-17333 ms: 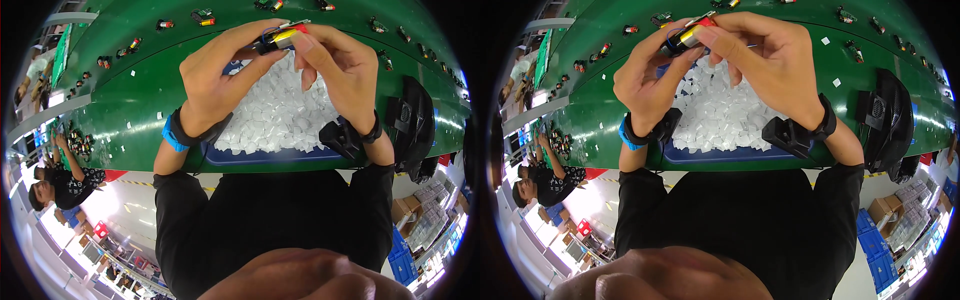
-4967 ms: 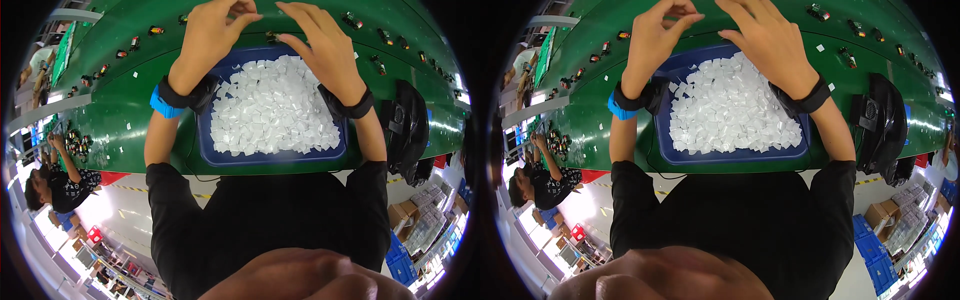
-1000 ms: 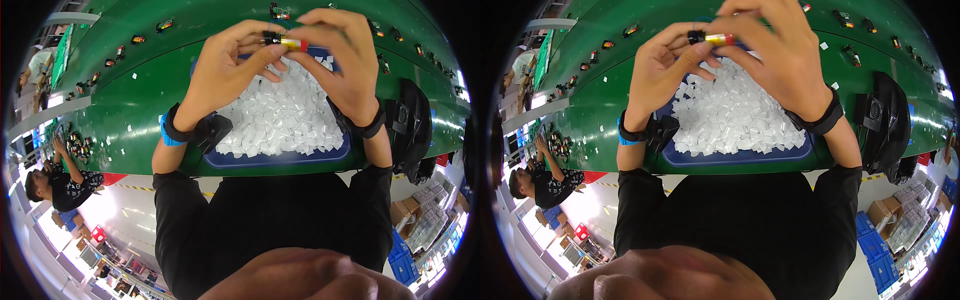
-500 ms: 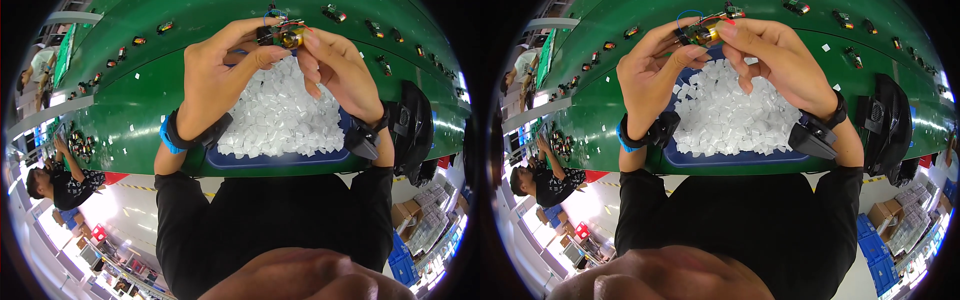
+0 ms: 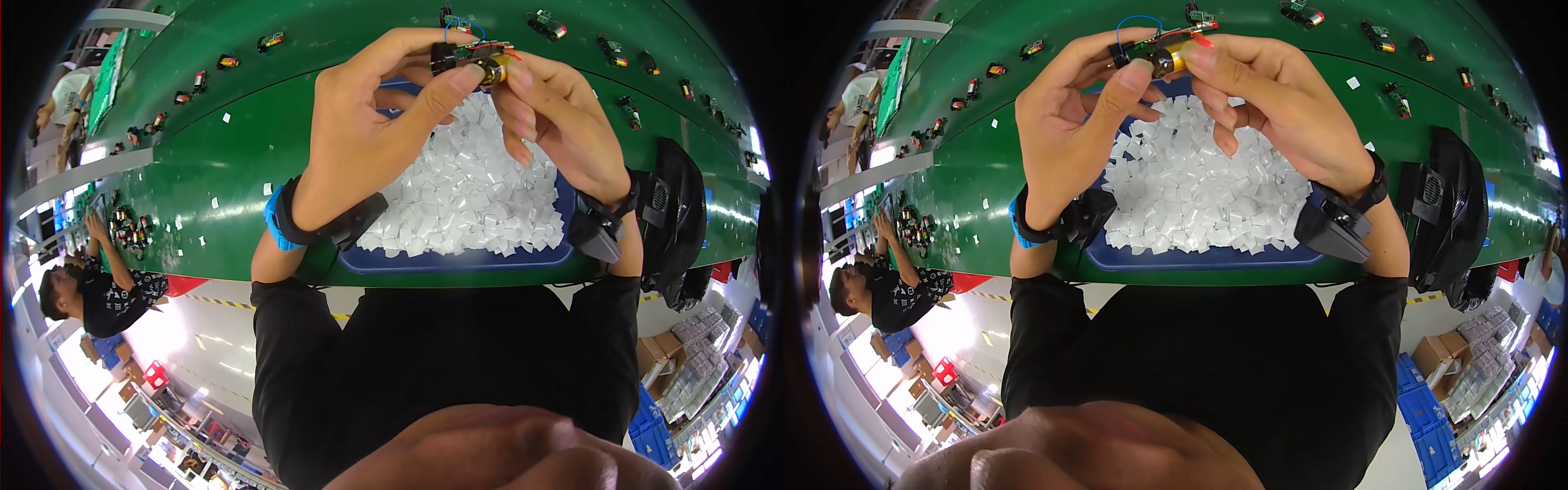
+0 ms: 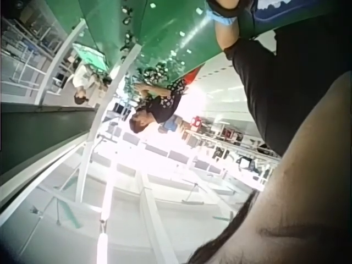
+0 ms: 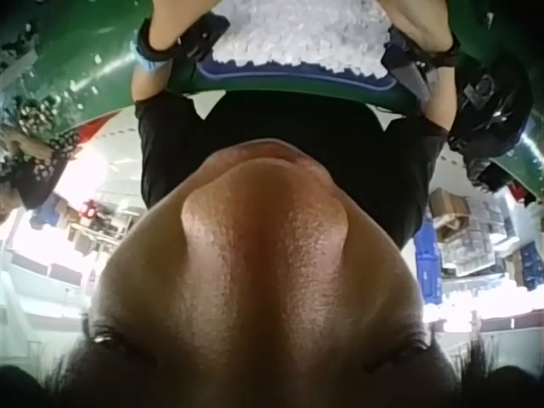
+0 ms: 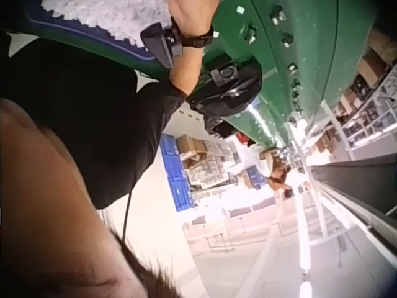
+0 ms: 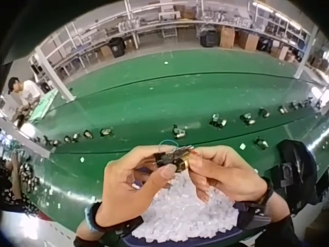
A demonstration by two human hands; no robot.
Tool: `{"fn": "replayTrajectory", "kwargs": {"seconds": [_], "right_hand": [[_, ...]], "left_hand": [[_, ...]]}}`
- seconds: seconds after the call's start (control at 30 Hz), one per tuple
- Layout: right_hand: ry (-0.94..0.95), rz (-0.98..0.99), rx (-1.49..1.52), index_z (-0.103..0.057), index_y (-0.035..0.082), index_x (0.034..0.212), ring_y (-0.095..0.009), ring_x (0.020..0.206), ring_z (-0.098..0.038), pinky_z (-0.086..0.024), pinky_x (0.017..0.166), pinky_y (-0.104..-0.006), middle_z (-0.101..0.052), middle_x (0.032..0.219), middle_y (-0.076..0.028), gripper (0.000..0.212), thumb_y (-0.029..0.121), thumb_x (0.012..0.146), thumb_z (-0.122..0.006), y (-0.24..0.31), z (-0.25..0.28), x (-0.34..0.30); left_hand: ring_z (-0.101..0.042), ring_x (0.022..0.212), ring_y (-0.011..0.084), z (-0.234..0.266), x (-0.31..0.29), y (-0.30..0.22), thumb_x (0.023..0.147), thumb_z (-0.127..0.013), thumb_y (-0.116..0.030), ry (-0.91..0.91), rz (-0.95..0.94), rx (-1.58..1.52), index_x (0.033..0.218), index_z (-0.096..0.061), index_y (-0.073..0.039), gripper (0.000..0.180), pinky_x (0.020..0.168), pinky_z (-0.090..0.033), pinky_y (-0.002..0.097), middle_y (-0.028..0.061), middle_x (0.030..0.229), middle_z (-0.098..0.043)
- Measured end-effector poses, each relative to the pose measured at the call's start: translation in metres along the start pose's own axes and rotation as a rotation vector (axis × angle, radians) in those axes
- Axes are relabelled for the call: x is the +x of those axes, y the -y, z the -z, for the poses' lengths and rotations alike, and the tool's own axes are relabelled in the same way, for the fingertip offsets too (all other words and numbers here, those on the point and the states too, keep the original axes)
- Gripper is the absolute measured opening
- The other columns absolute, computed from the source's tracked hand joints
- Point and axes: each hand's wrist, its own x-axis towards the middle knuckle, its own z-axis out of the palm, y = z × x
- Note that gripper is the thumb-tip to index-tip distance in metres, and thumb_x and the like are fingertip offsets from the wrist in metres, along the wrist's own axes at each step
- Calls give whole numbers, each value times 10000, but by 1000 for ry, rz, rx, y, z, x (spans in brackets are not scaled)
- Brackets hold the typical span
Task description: The person picks up a circuit board and a battery, attaches a white adhesive square to the battery, and fits the battery into the board. They then press the components together, activate a green light, and place the assembled unit onto the green table, repeating the process.
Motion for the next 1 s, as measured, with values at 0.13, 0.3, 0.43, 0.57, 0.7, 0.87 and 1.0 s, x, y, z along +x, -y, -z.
{"fn": "replayTrajectory", "kwargs": {"seconds": [0.13,0.3,0.43,0.57,0.7,0.87,1.0], "right_hand": [[42,-18,-20,-581,5,1273,-26,583,-404,-443,493,-219,-396,691,69,419,364,1081,-482,1,1,-1],[126,-77,124,-572,-7,1210,-17,576,-403,-445,471,-214,-390,682,83,403,362,1087,-463,-2,5,2],[168,-83,208,-554,-2,1145,-14,572,-398,-443,451,-207,-382,677,91,378,356,1092,-447,-2,4,3],[197,-89,244,-541,7,1111,-12,575,-396,-439,443,-203,-376,675,94,361,354,1093,-443,-2,4,4],[188,-85,223,-540,10,1115,-11,577,-394,-439,444,-201,-376,676,94,356,351,1094,-440,-1,3,3],[168,-80,209,-537,-3,1170,-22,586,-418,-463,453,-218,-400,681,79,380,361,1081,-473,-5,4,3],[212,-27,177,-523,-22,1233,-54,594,-453,-494,467,-248,-432,688,47,425,368,1065,-509,0,2,1]], "left_hand": [[-663,765,110,-9,0,6,980,-675,-123,-62,8,-106,1209,-641,15,269,595,-584,246,96,976,-699],[-615,686,66,-7,0,5,991,-671,-179,-80,34,-135,1181,-650,-15,251,528,-543,215,60,891,-681],[-607,687,60,-7,-2,-2,1006,-654,-220,-66,95,-128,1185,-646,-28,262,518,-532,215,54,878,-673],[-606,702,57,-7,-4,-1,1000,-666,-244,-79,92,-159,1182,-644,-35,278,515,-528,215,52,889,-675],[-603,704,60,-9,-4,0,997,-672,-260,-94,38,-133,1183,-641,-34,294,515,-521,210,48,902,-678],[-612,731,72,-7,-4,4,965,-713,-246,-72,21,-106,1188,-642,-35,314,543,-536,209,49,934,-686],[-618,746,91,-7,-6,6,898,-789,-234,-94,-109,69,1189,-649,-41,377,587,-547,205,60,987,-687]]}}
